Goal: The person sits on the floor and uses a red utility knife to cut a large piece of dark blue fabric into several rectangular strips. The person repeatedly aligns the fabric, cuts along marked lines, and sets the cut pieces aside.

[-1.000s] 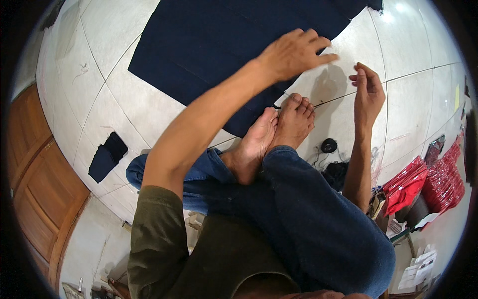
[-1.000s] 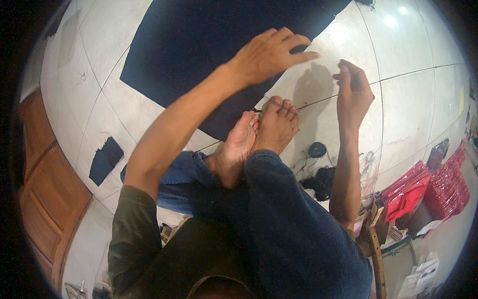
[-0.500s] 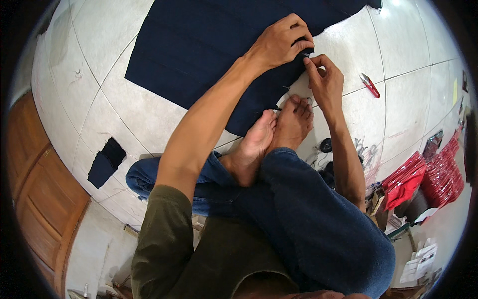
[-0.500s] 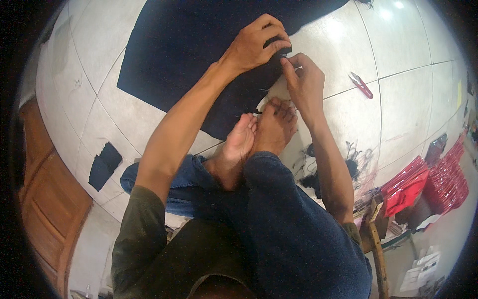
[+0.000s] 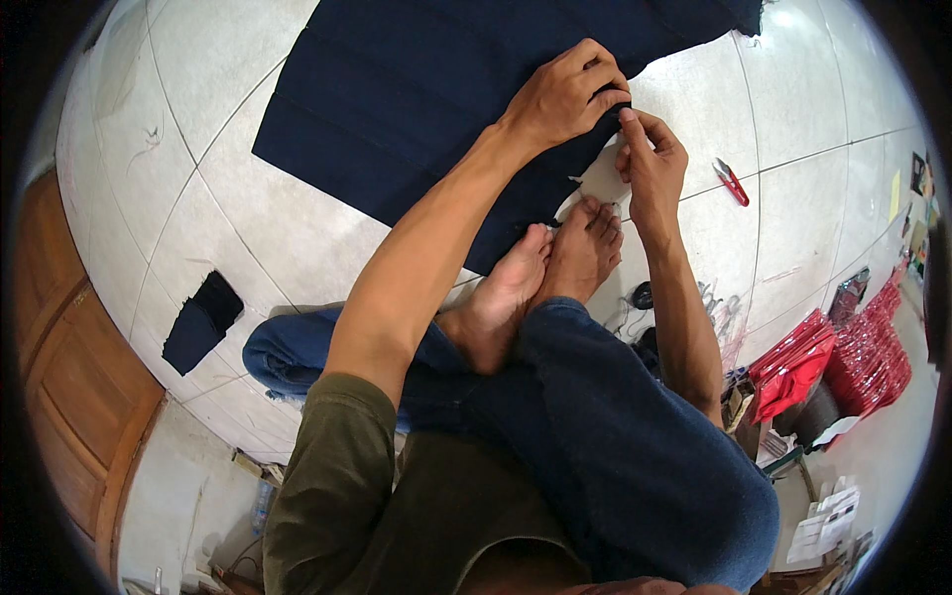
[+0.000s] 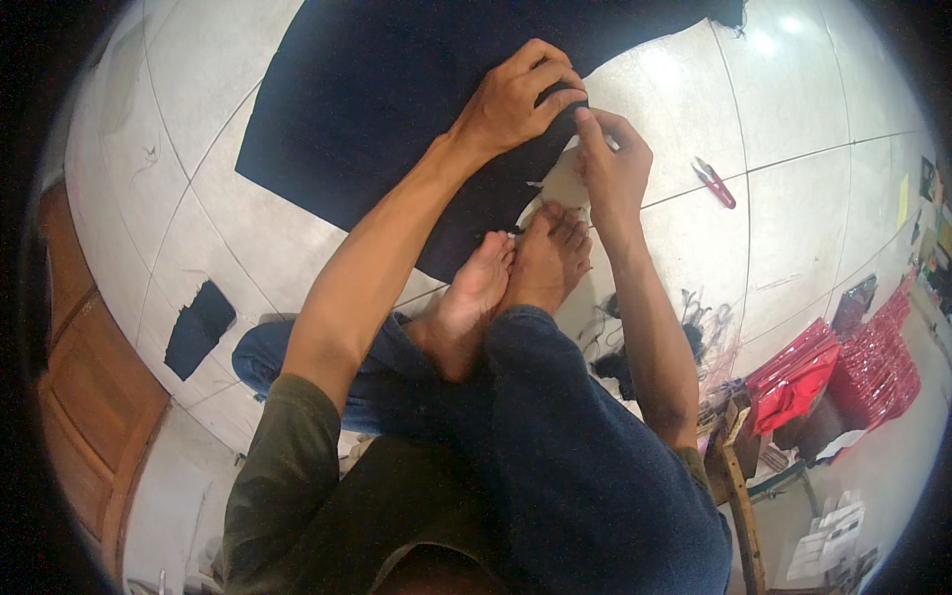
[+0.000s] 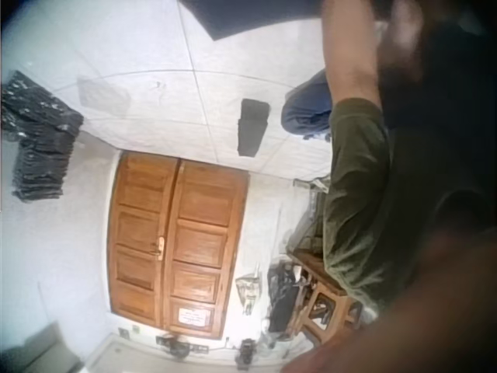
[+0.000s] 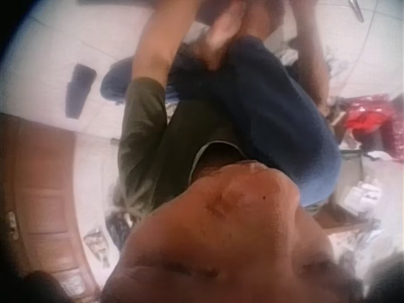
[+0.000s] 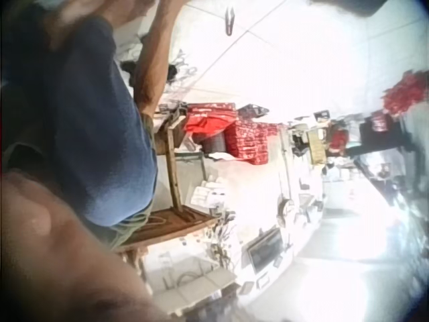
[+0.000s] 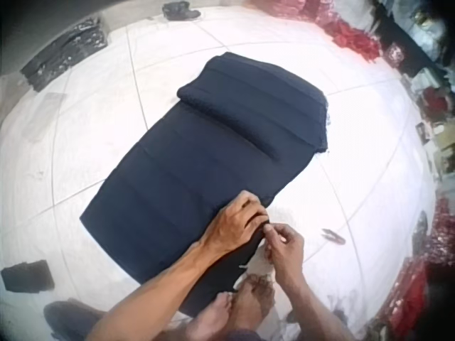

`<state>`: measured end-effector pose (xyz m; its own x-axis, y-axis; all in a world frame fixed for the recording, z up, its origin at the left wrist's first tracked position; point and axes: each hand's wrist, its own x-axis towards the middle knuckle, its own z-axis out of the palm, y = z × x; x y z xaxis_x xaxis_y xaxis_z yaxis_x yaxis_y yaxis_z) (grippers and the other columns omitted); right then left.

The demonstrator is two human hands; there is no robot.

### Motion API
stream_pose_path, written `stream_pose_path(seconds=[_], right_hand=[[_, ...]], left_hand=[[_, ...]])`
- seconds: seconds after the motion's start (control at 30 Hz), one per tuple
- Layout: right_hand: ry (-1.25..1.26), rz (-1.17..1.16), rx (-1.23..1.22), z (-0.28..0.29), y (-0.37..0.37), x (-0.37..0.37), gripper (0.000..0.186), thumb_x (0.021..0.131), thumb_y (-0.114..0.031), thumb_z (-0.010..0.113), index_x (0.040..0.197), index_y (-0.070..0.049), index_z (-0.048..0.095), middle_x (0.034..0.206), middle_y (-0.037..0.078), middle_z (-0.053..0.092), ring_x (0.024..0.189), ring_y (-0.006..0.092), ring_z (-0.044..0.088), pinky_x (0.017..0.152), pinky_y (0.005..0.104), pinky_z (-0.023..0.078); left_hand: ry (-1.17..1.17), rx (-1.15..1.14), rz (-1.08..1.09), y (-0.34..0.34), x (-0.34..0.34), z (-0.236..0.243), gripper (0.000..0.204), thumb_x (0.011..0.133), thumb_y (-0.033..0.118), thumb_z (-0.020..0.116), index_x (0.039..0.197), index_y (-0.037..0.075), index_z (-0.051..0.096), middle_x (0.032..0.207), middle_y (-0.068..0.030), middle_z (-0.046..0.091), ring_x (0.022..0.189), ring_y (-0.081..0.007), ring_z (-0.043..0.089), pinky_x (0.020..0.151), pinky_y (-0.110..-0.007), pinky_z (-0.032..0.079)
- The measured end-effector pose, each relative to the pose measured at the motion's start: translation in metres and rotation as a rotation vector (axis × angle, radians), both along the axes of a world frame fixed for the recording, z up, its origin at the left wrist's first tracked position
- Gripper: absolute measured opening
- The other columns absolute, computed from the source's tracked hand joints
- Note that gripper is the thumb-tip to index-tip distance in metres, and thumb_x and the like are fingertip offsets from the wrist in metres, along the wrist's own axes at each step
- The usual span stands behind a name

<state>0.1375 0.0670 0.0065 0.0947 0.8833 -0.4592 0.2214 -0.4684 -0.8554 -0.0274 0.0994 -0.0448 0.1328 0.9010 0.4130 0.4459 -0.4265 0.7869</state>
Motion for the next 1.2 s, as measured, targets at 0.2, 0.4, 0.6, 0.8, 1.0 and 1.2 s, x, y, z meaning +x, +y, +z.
stream_pose_path(seconds=[0.2,0.4,0.6,0.8,1.0,1.2], right_hand=[[0.066,-0.004,0.064,-0.013,-0.002,0.005,0.026,0.101,-0.027,0.069,0.102,-0.001,0.068,0.07,0.001,0.059,0.055,0.0066,0.049,0.05,0.0229,0.037],[0.378,-0.066,0.047,-0.013,0.004,0.016,0.021,0.105,-0.024,0.062,0.105,-0.003,0.062,0.086,0.003,0.062,0.061,0.0075,0.049,0.056,0.0228,0.04],[1.113,-0.408,-0.063,0.005,0.021,0.088,0.015,0.1,0.003,0.055,0.105,-0.011,0.053,0.089,-0.002,0.05,0.069,0.0057,0.046,0.063,0.019,0.044],[0.677,-0.361,0.236,0.055,-0.021,0.155,0.006,0.107,-0.008,0.053,0.103,-0.003,0.051,0.091,0.004,0.05,0.071,0.0087,0.046,0.063,0.022,0.043],[0.512,-0.21,0.309,0.083,-0.022,0.086,0.019,0.107,-0.018,0.057,0.109,0.001,0.058,0.094,0.008,0.059,0.074,0.0132,0.052,0.064,0.0249,0.042],[-0.195,0.062,0.284,0.037,-0.034,0.046,0.016,0.101,-0.012,0.063,0.112,0.0,0.065,0.101,0.01,0.066,0.079,0.0197,0.067,0.063,0.0361,0.053]], left_hand=[[0.002,0.046,-0.028,0.005,0.002,0.004,0.012,0.09,0.02,0.077,0.096,0.01,0.074,0.102,-0.0047,0.066,0.092,-0.0233,0.068,0.081,-0.034,0.058],[0.082,0.122,-0.057,0.021,-0.003,0.0,0.013,0.091,0.021,0.075,0.096,0.01,0.074,0.1,-0.004,0.067,0.092,-0.024,0.068,0.083,-0.034,0.058],[0.207,0.048,-0.118,0.047,-0.02,-0.002,0.029,0.092,0.026,0.071,0.115,0.008,0.069,0.116,-0.012,0.065,0.109,-0.0314,0.061,0.096,-0.041,0.05],[0.221,0.077,-0.028,0.079,-0.02,0.009,0.04,0.094,0.02,0.068,0.131,0.005,0.064,0.126,-0.0207,0.059,0.118,-0.0365,0.054,0.106,-0.046,0.044],[0.137,0.018,-0.415,-0.001,0.053,0.055,0.031,0.093,0.033,0.069,0.109,0.008,0.074,0.106,-0.0115,0.074,0.097,-0.0289,0.07,0.086,-0.039,0.057],[-0.294,-0.129,-0.037,0.001,0.032,0.058,0.031,0.103,0.03,0.06,0.09,0.005,0.075,0.069,-0.0123,0.067,0.065,-0.0254,0.068,0.063,-0.038,0.054]])
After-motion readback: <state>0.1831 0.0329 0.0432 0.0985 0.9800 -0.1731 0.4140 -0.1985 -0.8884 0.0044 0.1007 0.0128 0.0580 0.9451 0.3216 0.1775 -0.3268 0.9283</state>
